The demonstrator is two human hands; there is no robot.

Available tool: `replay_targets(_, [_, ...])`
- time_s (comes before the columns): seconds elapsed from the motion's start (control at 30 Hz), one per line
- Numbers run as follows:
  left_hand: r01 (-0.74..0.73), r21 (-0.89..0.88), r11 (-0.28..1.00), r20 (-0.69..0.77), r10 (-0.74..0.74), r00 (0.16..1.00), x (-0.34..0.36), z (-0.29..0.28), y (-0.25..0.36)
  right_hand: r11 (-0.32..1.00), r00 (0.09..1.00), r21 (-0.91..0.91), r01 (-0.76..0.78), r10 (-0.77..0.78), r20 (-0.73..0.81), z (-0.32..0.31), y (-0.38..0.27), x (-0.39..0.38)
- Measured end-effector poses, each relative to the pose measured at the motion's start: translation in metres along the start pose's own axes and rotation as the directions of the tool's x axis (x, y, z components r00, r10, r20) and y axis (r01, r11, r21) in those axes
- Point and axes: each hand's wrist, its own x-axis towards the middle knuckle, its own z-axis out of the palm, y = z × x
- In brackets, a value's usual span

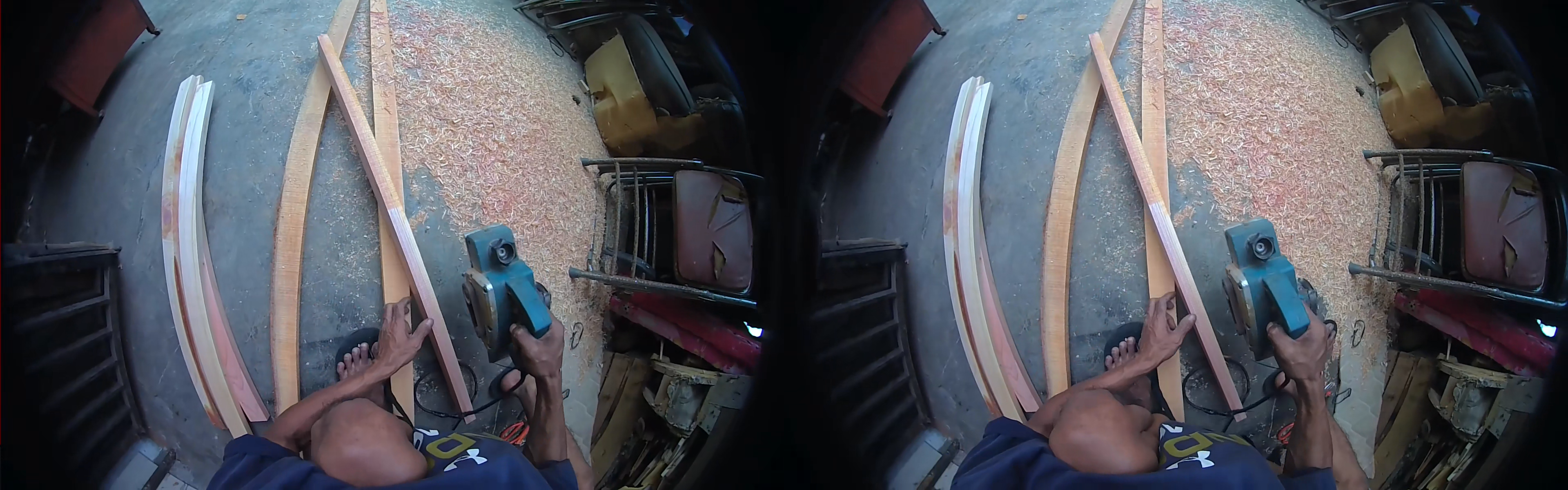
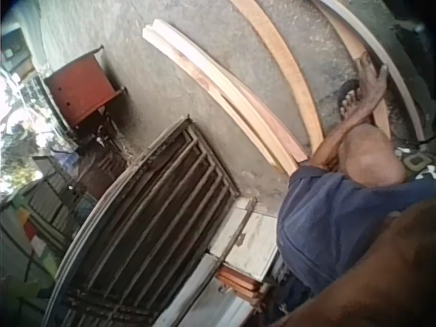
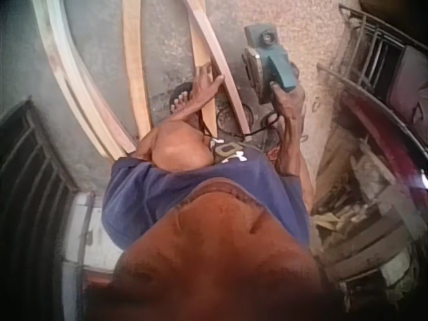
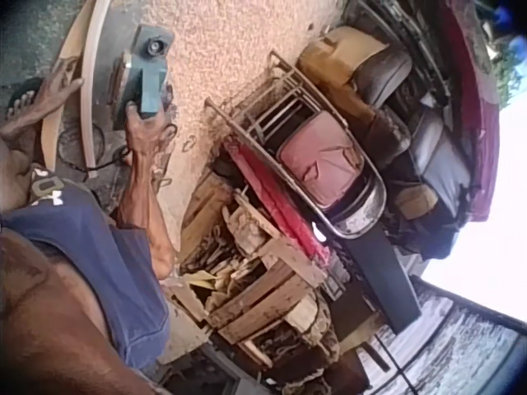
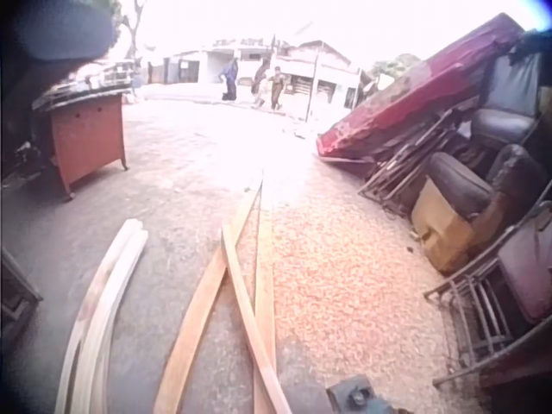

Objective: The person planes wooden boards using an electric planer, turning and repositioning the boards by hand to plane different sides.

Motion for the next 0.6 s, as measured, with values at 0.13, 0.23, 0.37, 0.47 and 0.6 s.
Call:
replay_targets(0.13, [0.023,0.001,1.0,-0.041,-0.023,0.999,0.002,-0.024,-0.02,0.998,0.987,-0.045,-0.054,0.06,0.148,0.032,-0.034,0.019])
replay_targets(0.23, [0.05,0.023,0.999,-0.121,-0.046,0.992,0.002,-0.043,-0.033,0.997,0.965,-0.052,0.05,-0.035,0.26,0.063,-0.045,0.028])
replay_targets(0.37, [-0.077,0.1,0.992,-0.244,0.1,0.965,0.014,-0.077,-0.025,0.995,0.952,-0.069,0.072,-0.048,0.302,0.099,-0.035,0.045])
replay_targets(0.47, [-0.144,0.237,0.961,-0.446,0.239,0.863,0.063,-0.123,-0.019,0.994,0.967,0.054,0.1,-0.11,0.23,0.119,-0.053,0.064])
replay_targets(0.6, [0.113,0.461,0.88,-0.635,0.238,0.735,0.138,-0.194,-0.046,0.994,0.958,-0.04,0.102,-0.087,0.273,0.163,-0.12,0.117])
